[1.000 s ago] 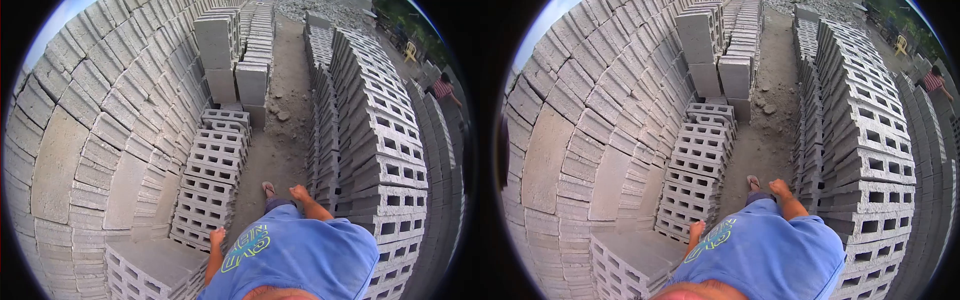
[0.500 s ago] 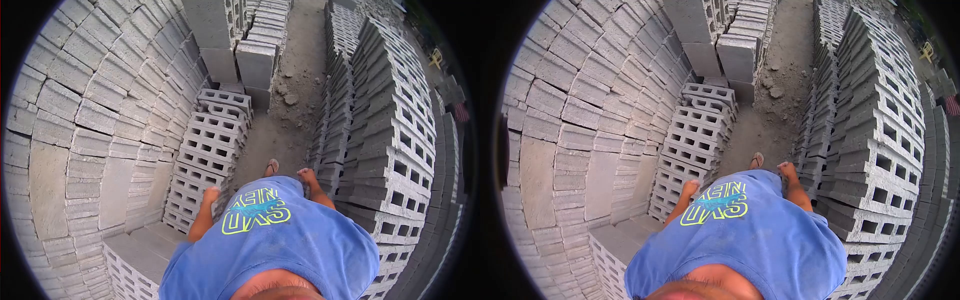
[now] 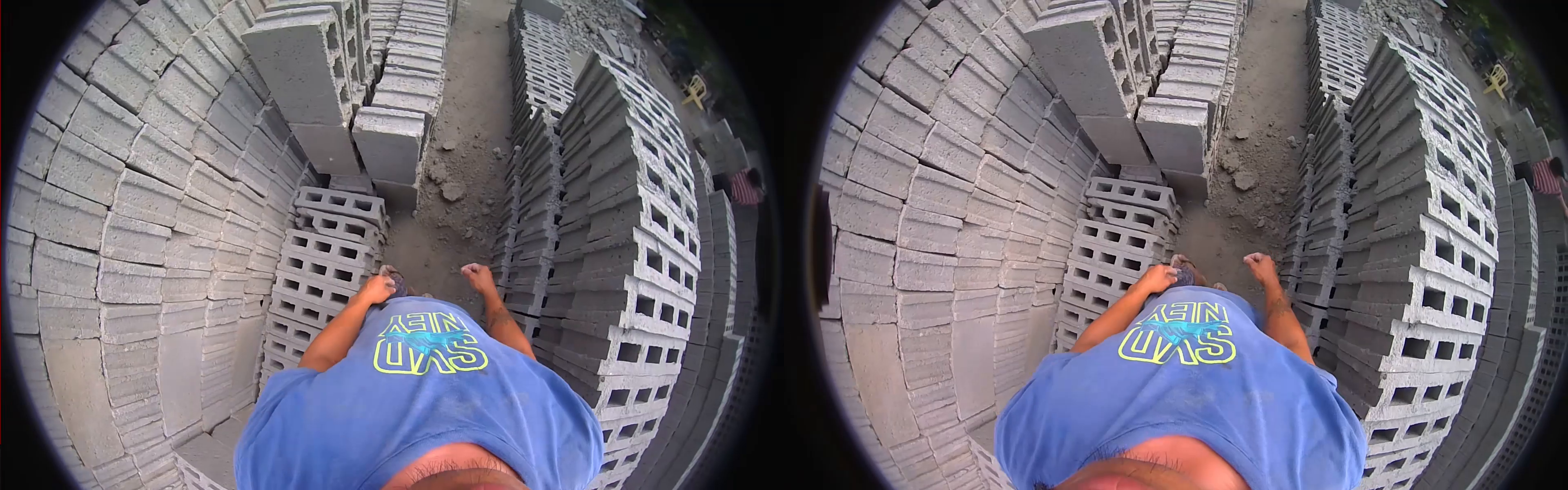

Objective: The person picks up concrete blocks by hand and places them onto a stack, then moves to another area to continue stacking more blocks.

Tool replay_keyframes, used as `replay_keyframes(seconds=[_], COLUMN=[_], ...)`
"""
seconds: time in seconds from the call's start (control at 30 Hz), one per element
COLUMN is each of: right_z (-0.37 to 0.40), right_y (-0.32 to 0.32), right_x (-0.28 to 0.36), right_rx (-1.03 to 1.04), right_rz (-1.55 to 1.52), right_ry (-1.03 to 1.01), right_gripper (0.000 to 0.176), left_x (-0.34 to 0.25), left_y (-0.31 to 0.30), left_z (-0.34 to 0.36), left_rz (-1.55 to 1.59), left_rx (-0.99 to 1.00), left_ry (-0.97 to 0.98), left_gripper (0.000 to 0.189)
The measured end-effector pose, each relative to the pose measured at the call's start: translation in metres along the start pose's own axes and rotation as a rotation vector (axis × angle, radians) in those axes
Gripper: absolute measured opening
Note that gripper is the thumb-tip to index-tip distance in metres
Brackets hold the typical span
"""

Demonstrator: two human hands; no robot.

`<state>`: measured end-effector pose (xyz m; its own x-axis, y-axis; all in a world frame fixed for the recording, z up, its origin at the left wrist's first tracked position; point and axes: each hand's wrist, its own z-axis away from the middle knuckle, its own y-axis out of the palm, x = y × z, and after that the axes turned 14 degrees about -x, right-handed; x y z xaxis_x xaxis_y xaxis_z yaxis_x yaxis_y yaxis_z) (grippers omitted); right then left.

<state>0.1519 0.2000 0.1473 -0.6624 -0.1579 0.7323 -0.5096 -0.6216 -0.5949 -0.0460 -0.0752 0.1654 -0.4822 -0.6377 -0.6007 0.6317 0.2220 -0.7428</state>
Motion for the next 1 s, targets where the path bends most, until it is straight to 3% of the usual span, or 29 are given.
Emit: replay_keyframes(seconds=[0.03, 0.07, 0.1, 0.13, 0.17, 0.23, 0.27, 0.33, 0.37, 0.43, 0.5, 0.53, 0.6, 0.63, 0.67, 0.7, 0.73, 0.8, 0.83, 1.0], right_z=[0.006, 0.001, 0.015, 0.023, 0.018, 0.034, 0.027, 0.016, 0.003, -0.044, -0.102, -0.119, -0.156, -0.181, -0.206, -0.236, -0.259, -0.292, -0.305, -0.338], right_y=[0.003, 0.013, 0.002, 0.000, 0.013, -0.008, -0.010, -0.014, -0.017, -0.012, 0.016, 0.009, -0.010, -0.010, -0.007, -0.001, -0.004, -0.006, -0.005, 0.039], right_x=[-0.008, -0.044, -0.036, -0.047, -0.102, -0.097, -0.089, -0.081, -0.078, -0.075, -0.079, -0.041, 0.067, 0.102, 0.136, 0.162, 0.202, 0.274, 0.306, 0.377], right_rx=[0.000, 0.043, 0.077, 0.044, 0.186, 0.131, 0.120, 0.100, 0.101, 0.218, 0.086, -0.015, -0.144, -0.226, -0.293, -0.413, -0.422, -0.461, -0.462, -0.219], right_rz=[0.004, -0.003, -0.012, 0.100, 0.057, 0.008, -0.002, 0.272, 0.267, 0.437, 0.080, 0.127, 0.140, 0.043, -0.050, 0.010, -0.024, -0.086, -0.117, -0.015], right_ry=[0.063, 0.074, 0.168, 0.162, 0.089, 0.270, 0.262, 0.211, 0.223, -0.233, 0.298, 0.200, 0.051, -0.067, -0.202, -0.471, -0.607, -0.885, -0.992, -1.265], right_gripper=[0.030, 0.032, 0.030, 0.028, 0.027, 0.025, 0.025, 0.022, 0.022, 0.022, 0.028, 0.030, 0.034, 0.031, 0.027, 0.024, 0.024, 0.025, 0.026, 0.041], left_x=[0.007, 0.024, 0.038, 0.043, 0.046, 0.087, 0.082, 0.115, 0.131, 0.144, 0.133, 0.148, 0.132, 0.139, 0.148, 0.136, 0.117, 0.089, 0.084, 0.072], left_y=[-0.005, -0.004, -0.011, -0.026, -0.045, -0.060, -0.087, -0.100, -0.108, -0.123, -0.147, -0.141, -0.142, -0.128, -0.119, -0.116, -0.107, -0.106, -0.094, -0.030], left_z=[-0.013, -0.021, -0.040, -0.055, -0.065, -0.093, -0.100, -0.120, -0.127, -0.133, -0.136, -0.141, -0.137, -0.138, -0.133, -0.127, -0.118, -0.102, -0.094, -0.087], left_rz=[-0.030, 0.034, 0.096, 0.058, 0.031, 0.026, 0.105, 0.020, 0.039, 0.108, 0.192, 0.156, 0.288, 0.319, 0.342, 0.358, 0.373, -0.172, -0.233, 0.161], left_rx=[0.123, 0.098, 0.065, 0.108, 0.052, -0.108, -0.124, -0.331, -0.335, -0.334, -0.266, -0.313, -0.358, -0.412, -0.464, -0.485, -0.501, -0.264, -0.225, -0.425], left_ry=[-0.036, -0.075, -0.105, -0.292, -0.381, -0.221, -0.357, -0.289, -0.299, -0.376, -0.553, -0.487, -0.655, -0.595, -0.535, -0.587, -0.642, -0.177, -0.123, -0.542], left_gripper=[0.037, 0.037, 0.038, 0.034, 0.035, 0.035, 0.034, 0.029, 0.026, 0.022, 0.026, 0.024, 0.023, 0.022, 0.022, 0.021, 0.021, 0.020, 0.020, 0.019])
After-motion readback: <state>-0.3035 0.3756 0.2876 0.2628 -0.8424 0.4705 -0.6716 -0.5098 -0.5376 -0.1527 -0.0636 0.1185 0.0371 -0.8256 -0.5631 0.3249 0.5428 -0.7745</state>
